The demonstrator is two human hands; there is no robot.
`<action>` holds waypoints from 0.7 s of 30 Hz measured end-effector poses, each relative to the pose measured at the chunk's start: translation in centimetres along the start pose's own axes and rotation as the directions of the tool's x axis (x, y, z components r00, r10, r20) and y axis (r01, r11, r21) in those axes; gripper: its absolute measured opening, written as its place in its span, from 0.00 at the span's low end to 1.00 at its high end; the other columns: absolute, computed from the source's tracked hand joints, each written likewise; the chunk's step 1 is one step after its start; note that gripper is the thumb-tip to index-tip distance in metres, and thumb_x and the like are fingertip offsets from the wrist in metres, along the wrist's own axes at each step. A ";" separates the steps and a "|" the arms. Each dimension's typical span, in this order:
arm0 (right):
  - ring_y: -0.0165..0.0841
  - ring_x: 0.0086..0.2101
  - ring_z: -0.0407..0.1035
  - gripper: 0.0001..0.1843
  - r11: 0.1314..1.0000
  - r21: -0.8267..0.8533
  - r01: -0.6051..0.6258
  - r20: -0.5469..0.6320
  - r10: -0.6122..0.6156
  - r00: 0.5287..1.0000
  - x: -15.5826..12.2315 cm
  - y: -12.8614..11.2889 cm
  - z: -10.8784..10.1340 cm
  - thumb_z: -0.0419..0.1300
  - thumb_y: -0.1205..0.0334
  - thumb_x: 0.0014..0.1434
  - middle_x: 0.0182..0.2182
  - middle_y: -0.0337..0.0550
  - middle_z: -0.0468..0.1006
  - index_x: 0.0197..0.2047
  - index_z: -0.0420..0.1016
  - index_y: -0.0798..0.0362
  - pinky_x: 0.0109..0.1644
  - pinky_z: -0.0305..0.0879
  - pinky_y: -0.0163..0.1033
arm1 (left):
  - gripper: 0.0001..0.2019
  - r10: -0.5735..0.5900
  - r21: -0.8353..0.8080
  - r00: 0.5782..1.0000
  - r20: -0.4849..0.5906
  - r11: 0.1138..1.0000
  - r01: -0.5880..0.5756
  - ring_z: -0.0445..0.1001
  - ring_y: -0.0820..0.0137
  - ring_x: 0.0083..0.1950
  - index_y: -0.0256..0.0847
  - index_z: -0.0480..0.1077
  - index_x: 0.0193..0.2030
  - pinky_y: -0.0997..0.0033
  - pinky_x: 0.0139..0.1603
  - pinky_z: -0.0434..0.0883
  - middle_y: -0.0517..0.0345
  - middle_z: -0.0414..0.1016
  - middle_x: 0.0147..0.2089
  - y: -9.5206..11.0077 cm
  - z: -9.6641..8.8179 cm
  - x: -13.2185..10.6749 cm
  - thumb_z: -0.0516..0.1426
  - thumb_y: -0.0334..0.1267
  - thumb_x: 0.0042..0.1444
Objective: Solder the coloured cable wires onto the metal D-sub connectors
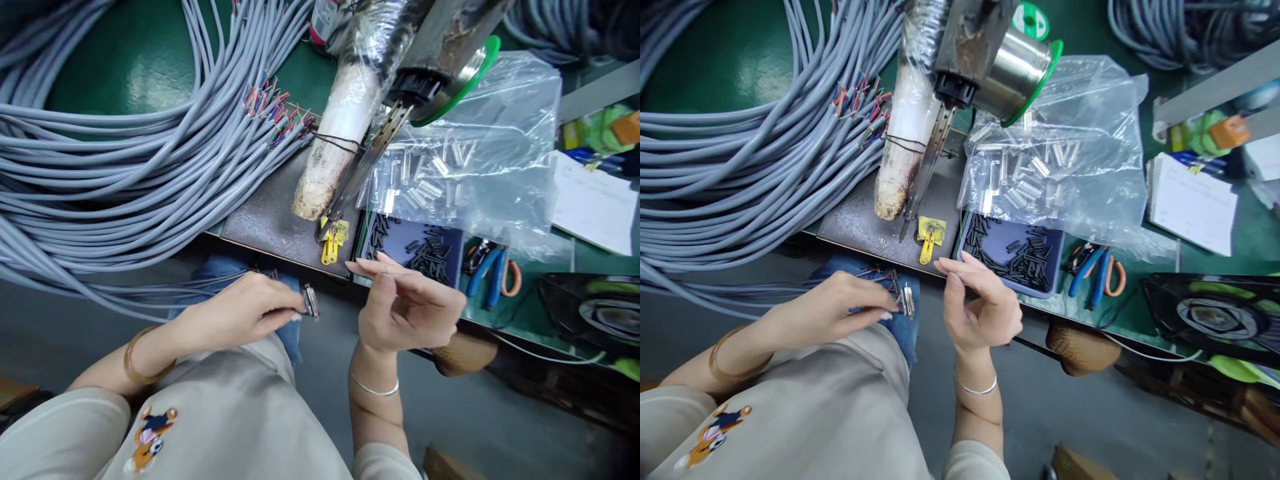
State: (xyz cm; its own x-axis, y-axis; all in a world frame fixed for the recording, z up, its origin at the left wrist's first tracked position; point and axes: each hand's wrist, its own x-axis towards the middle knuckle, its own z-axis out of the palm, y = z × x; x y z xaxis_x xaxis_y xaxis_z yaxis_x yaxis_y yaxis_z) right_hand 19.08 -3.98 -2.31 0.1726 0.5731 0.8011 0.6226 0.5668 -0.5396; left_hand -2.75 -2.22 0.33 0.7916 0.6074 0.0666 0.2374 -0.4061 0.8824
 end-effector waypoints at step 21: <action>0.28 0.20 0.71 0.03 0.895 -0.358 0.267 0.296 -0.162 0.941 2.1 -1.7 -1.8 0.65 0.64 0.65 0.23 0.32 0.78 0.42 0.79 0.45 0.27 0.66 0.35 | 0.14 0.060 0.608 0.817 -0.574 0.699 0.376 0.79 0.62 0.40 0.40 0.79 0.47 0.65 0.39 0.71 0.51 0.79 0.41 -1.8 -6.2 -1.4 0.52 0.31 0.63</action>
State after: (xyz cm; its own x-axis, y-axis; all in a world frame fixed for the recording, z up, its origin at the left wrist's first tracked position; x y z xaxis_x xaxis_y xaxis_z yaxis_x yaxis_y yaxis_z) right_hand 19.82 -4.81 0.75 -0.1643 0.6224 0.7653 0.8762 0.4484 -0.1766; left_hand -7.79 1.86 1.55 0.3377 0.8634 0.3749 0.8060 -0.4710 0.3587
